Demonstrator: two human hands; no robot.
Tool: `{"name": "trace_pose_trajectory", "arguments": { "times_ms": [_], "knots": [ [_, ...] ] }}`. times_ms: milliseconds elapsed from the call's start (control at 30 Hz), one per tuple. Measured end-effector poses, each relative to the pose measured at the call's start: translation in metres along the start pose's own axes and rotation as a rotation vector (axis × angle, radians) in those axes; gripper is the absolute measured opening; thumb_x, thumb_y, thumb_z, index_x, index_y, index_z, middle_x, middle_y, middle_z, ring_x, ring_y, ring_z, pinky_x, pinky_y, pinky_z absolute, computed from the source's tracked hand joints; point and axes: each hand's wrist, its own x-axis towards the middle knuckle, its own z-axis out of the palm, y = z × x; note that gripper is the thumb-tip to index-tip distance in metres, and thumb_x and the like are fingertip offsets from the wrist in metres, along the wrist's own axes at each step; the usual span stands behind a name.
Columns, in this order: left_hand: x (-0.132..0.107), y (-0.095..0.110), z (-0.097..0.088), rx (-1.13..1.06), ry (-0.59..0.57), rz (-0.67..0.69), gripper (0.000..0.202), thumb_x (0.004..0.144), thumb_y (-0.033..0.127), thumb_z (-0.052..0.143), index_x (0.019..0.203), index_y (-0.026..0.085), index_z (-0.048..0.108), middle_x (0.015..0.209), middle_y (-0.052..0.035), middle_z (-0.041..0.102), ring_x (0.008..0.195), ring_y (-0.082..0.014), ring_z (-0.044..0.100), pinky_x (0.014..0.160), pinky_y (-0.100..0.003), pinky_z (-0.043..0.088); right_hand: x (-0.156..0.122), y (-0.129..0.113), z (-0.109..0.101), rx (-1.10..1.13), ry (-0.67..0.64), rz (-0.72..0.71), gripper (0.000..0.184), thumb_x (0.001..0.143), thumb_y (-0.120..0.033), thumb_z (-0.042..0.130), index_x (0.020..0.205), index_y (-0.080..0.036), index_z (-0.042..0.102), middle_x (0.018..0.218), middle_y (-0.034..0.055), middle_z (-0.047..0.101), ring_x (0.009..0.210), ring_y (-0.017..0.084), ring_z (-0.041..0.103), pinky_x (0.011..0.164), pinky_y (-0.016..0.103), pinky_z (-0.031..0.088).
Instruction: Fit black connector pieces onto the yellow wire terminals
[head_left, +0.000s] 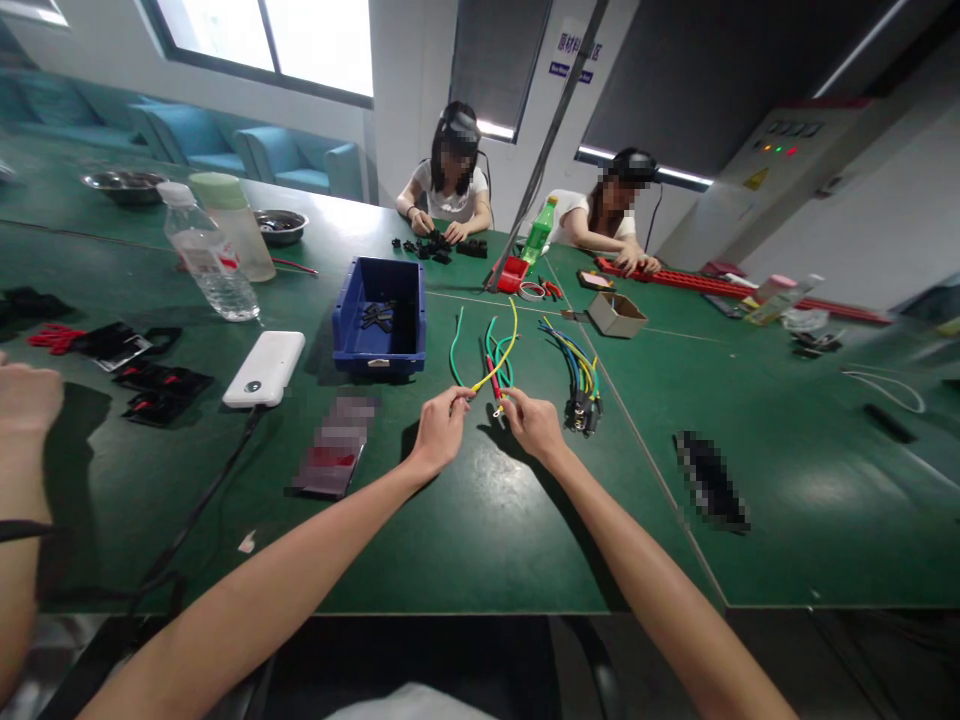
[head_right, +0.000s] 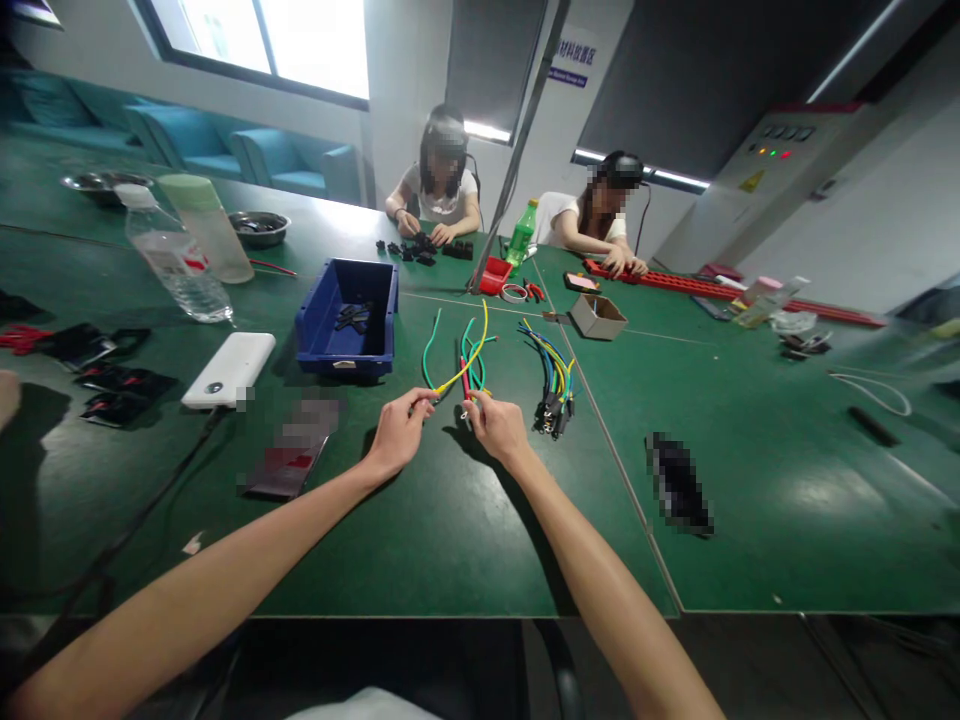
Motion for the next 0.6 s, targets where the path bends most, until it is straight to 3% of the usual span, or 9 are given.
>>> {"name": "trace_pose_trajectory", "arguments": {
  "times_ms": [167,300,433,600],
  "knots": [
    [0.0,-0.001,0.001,-0.035,-0.033,0.046,0.021,0.089,0.017,0.042,0.099,0.018,0.061,0.08,-0.0035,0.067,0.075,-0.0148,0.064,0.072,-0.025,0.049,0.012,-0.025,0.015,0.595,0.239,0.287,0.047,0.092,-0.051,0.035,0.107,-0.015,0.061,0.059,-0.0001,0.06,0.048,0.013,0.053,0.049,0.023,0.038],
    [-0.001,-0.002,0.002,-0.047,-0.103,0.061,0.023,0.089,0.016,0.043,0.105,0.017,0.059,0.082,-0.0042,0.069,0.077,-0.0156,0.066,0.074,-0.026,0.05,0.02,-0.033,0.028,0.99,0.362,0.491,0.044,0.085,-0.056,0.046,0.106,-0.018,0.054,0.058,-0.0043,0.057,0.035,0.008,0.04,0.035,0.02,0.033],
    [-0.002,-0.001,0.005,-0.009,-0.235,0.062,0.027,0.088,0.017,0.044,0.109,0.017,0.062,0.088,-0.006,0.072,0.084,-0.0175,0.067,0.079,-0.027,0.05,0.02,-0.024,0.032,1.208,0.479,0.509,0.035,0.083,-0.054,0.052,0.096,-0.022,0.046,0.054,-0.0078,0.056,0.029,0.006,0.037,0.03,0.017,0.029],
    [-0.002,-0.001,0.007,0.021,-0.322,0.086,0.03,0.087,0.018,0.044,0.108,0.016,0.065,0.089,-0.006,0.072,0.085,-0.0183,0.068,0.08,-0.029,0.051,0.016,-0.02,0.03,1.292,0.485,0.441,0.031,0.086,-0.052,0.05,0.091,-0.022,0.046,0.052,-0.0074,0.056,0.028,0.006,0.04,0.03,0.016,0.031]
  ]
}}
